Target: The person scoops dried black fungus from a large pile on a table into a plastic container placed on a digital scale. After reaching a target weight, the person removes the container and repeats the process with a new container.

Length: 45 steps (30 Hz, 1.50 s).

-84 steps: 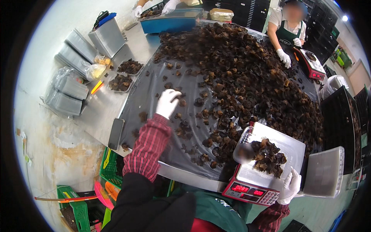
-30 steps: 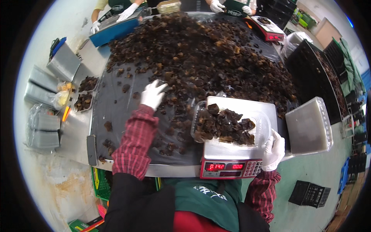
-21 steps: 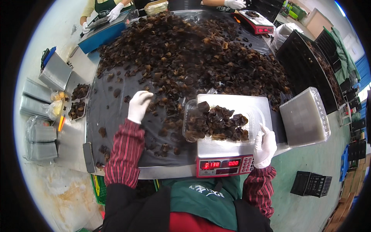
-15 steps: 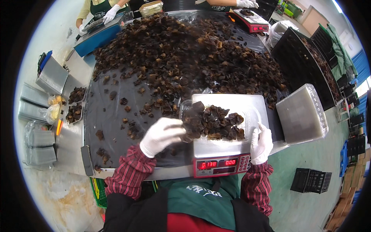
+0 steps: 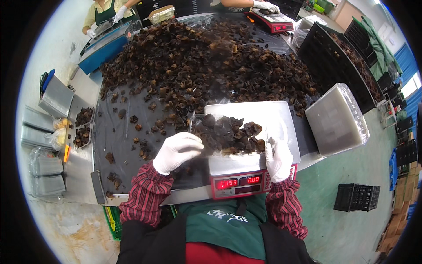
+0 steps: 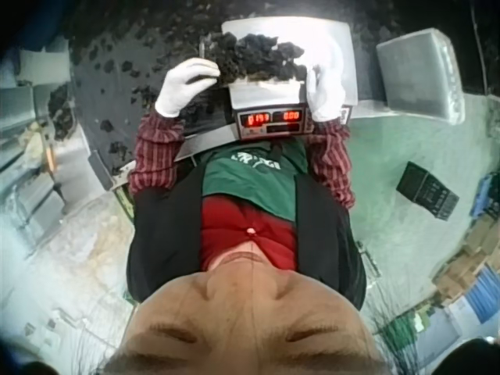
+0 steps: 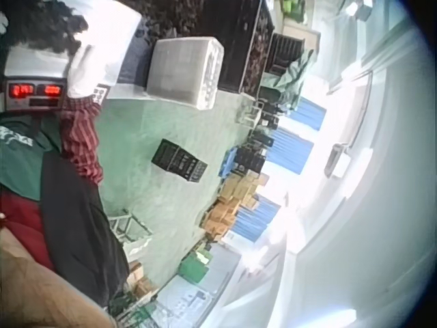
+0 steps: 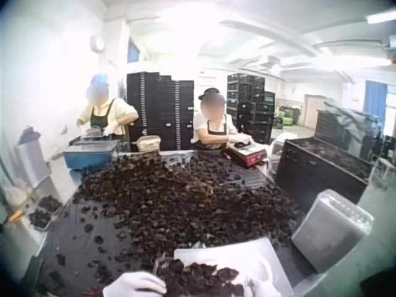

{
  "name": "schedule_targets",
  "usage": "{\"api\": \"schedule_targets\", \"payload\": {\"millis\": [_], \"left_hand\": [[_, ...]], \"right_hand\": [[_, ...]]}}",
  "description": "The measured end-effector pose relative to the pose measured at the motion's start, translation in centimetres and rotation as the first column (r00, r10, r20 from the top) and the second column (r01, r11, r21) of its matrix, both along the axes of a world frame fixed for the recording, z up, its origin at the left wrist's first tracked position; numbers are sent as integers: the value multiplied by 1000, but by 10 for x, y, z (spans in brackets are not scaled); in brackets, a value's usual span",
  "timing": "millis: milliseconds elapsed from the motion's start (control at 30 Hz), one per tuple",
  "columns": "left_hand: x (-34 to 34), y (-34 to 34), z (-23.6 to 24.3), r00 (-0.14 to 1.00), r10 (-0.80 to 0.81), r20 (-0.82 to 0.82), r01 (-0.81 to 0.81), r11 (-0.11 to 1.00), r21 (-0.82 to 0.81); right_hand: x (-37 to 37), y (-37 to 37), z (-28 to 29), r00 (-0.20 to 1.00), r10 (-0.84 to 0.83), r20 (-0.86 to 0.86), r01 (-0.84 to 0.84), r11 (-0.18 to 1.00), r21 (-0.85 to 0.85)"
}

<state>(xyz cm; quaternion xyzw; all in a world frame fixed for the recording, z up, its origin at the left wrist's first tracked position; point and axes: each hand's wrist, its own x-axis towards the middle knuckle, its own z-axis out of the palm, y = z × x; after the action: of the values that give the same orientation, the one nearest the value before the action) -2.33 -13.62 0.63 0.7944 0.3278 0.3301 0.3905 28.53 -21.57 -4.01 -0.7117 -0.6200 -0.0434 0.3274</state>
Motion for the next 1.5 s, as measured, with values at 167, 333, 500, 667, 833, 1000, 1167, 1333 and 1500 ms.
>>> {"api": "schedule_targets", "payload": {"millis": [167, 333, 500, 667, 833, 1000, 1167, 1333, 1500], "left_hand": [[54, 16, 25, 998, 61, 26, -66, 901, 430], [118, 36, 6, 963, -68, -262, 186, 869, 458], [89, 20, 18, 981, 11, -194, 97, 837, 538], [86, -6, -1, 877, 156, -454, 153, 806, 572], [78, -9, 8, 987, 161, 1, -146, 898, 416], [37, -26, 17, 795, 326, 512, -86, 896, -436], [-75, -62, 4, 710, 575, 407, -216, 728, -651], [-254, -150, -40, 725, 528, -442, -688, 557, -465], [-299, -200, -54, 133, 596, -792, -744, 588, 317]], "right_hand": [[0, -1, -3, 1000, -16, -20, 16, 1000, -18], [-3, -1, 3, 1000, -1, -17, 0, 999, -51], [-2, -9, 16, 994, 10, -113, -18, 997, -69], [-3, -8, 20, 994, 23, -104, -23, 1000, 1], [0, -13, 23, 988, -7, -154, 3, 1000, -24], [7, -1, 25, 996, 5, -91, -3, 1000, 18], [11, 34, 29, 995, 96, -14, -95, 995, 34], [17, 43, 23, 967, 256, 16, -255, 966, -47], [17, 34, 25, 980, 199, 17, -200, 979, 39]]}}
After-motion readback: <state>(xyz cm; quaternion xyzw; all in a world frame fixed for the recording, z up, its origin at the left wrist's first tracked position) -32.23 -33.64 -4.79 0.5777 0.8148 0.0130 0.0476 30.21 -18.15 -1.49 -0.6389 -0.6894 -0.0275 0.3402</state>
